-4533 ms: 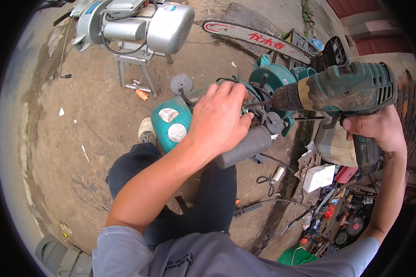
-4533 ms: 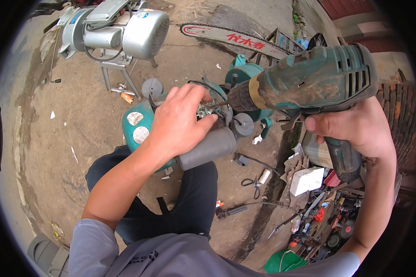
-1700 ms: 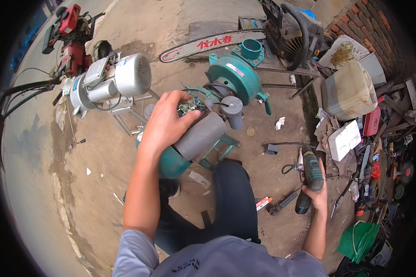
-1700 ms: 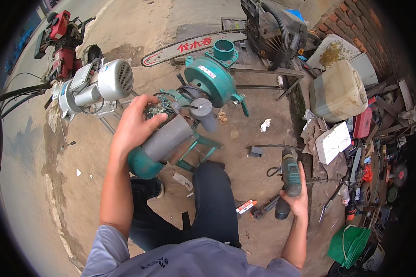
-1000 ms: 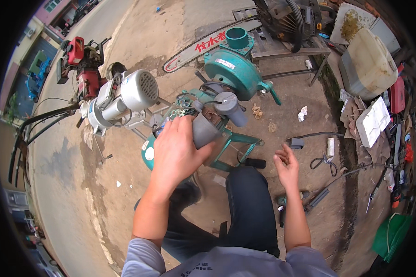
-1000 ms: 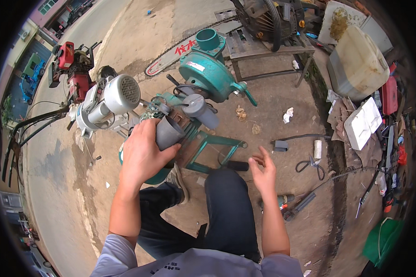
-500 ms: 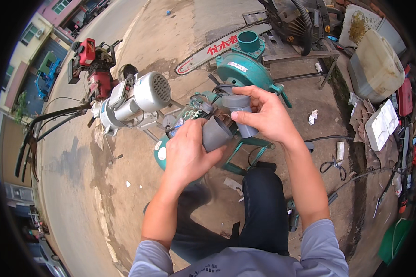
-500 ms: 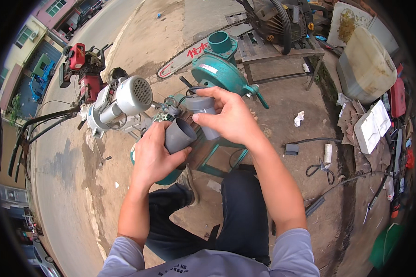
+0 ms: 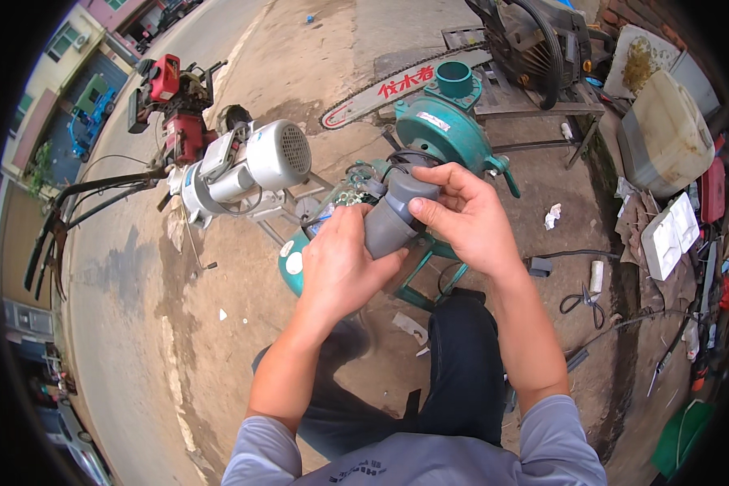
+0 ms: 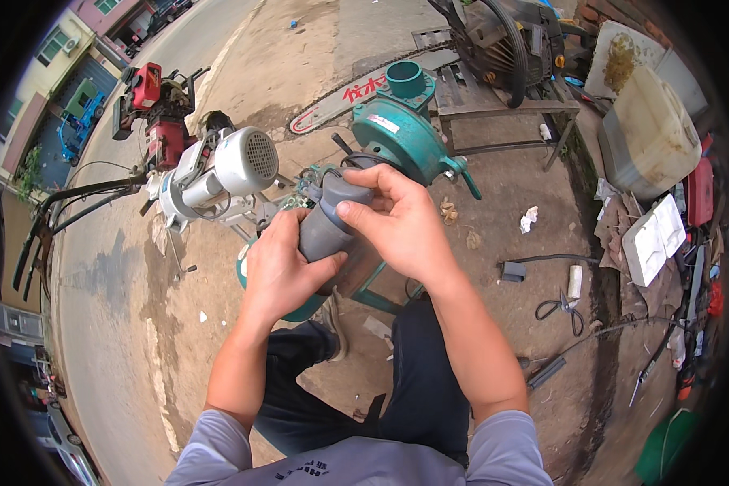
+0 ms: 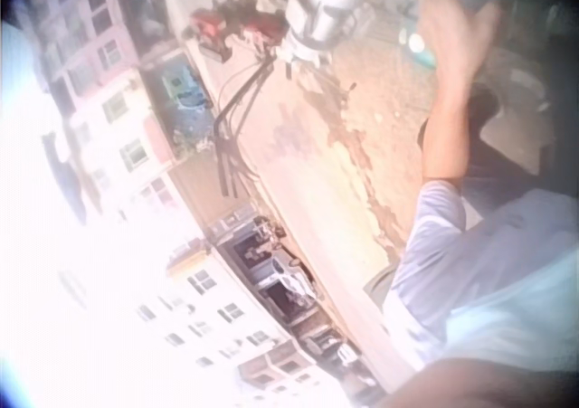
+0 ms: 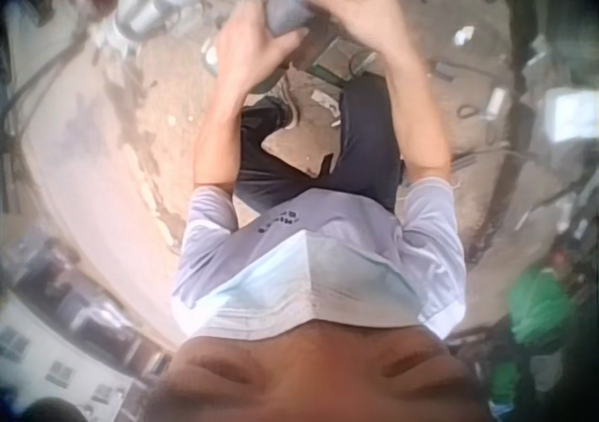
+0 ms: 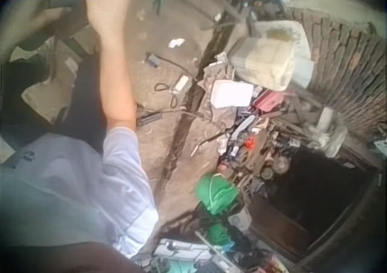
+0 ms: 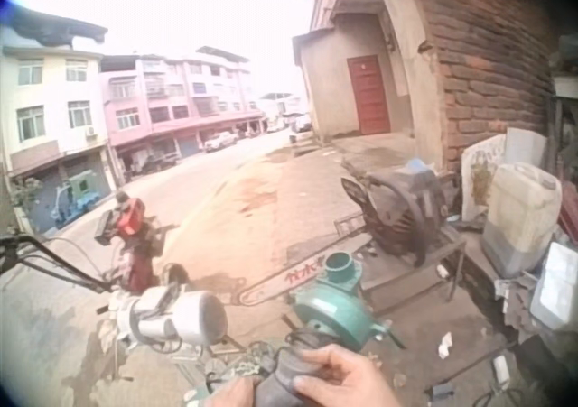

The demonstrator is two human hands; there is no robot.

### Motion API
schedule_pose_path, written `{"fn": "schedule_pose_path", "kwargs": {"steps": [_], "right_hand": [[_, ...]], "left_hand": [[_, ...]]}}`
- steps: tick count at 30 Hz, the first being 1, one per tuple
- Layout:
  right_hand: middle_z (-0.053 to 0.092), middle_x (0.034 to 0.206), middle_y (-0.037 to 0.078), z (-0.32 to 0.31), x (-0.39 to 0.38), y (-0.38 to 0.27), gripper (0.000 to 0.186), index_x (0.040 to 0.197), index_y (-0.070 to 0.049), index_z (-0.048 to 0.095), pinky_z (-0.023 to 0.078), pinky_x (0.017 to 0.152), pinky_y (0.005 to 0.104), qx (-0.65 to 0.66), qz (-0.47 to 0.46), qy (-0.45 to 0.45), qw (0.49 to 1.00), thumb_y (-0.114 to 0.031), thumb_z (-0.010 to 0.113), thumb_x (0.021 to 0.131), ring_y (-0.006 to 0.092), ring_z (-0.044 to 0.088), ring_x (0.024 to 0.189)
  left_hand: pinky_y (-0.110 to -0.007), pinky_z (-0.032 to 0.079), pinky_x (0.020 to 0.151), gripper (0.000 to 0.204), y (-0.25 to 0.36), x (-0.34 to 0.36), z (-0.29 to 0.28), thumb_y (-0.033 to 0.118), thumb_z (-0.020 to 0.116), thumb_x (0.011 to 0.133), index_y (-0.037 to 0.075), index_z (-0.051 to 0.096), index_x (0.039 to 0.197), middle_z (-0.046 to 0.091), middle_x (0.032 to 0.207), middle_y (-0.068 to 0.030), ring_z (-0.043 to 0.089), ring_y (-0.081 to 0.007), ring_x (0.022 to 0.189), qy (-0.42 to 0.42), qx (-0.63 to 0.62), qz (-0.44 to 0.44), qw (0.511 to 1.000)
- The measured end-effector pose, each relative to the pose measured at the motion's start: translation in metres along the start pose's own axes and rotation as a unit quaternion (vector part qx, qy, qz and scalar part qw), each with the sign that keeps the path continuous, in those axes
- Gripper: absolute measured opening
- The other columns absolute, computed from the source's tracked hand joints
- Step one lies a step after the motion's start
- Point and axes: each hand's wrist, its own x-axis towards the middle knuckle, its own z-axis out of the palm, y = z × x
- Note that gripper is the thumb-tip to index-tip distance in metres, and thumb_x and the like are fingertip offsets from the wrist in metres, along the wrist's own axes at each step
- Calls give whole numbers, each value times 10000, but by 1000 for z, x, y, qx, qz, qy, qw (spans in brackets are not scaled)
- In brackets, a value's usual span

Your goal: The person kneels and repairs a teal electric motor by hand and with a cordless drill. They strip and connect wires, secure components with screws, and reassemble the motor housing.

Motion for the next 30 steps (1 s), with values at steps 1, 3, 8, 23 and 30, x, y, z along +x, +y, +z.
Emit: {"fn": "schedule_pose_path", "kwargs": {"steps": [1,3,8,23,30], "right_hand": [[684,1187,85,-2,-4,3,429,1303,16,649,567,812,295,-63,-12,10,998,-81,794,912,125,667,943],[676,1211,95,-3,-11,9,436,1299,17,659,552,840,289,-114,-28,15,993,-69,804,897,129,655,1005],[605,1335,93,-3,-27,29,487,1334,23,641,519,976,317,-18,-38,39,998,-64,825,891,149,619,1139],[718,1163,112,-7,-13,30,493,1347,47,630,553,941,313,56,-9,-3,998,-147,812,932,154,680,1043],[711,1171,107,19,-19,28,462,1323,57,641,544,897,277,37,-63,78,994,-187,791,961,125,670,1031]], "left_hand": [[-483,548,807,622,0,0,1,311,870,717,-12,601,1175,682,1027,-195,685,-395,984,-3,3,-3,1000],[-482,551,805,622,0,0,-1,310,870,716,-17,607,1176,684,1031,-193,687,-392,983,-7,11,-11,1000],[-476,562,806,632,-1,2,-1,304,875,704,-26,625,1181,691,1050,-185,691,-385,986,-15,24,26,999],[-474,546,815,646,-5,-2,-1,326,886,697,6,616,1188,689,1024,-191,683,-408,977,0,-3,41,999],[-467,542,809,647,-5,0,0,330,888,697,8,614,1187,686,1016,-190,681,-406,964,4,-5,30,1000]]}}
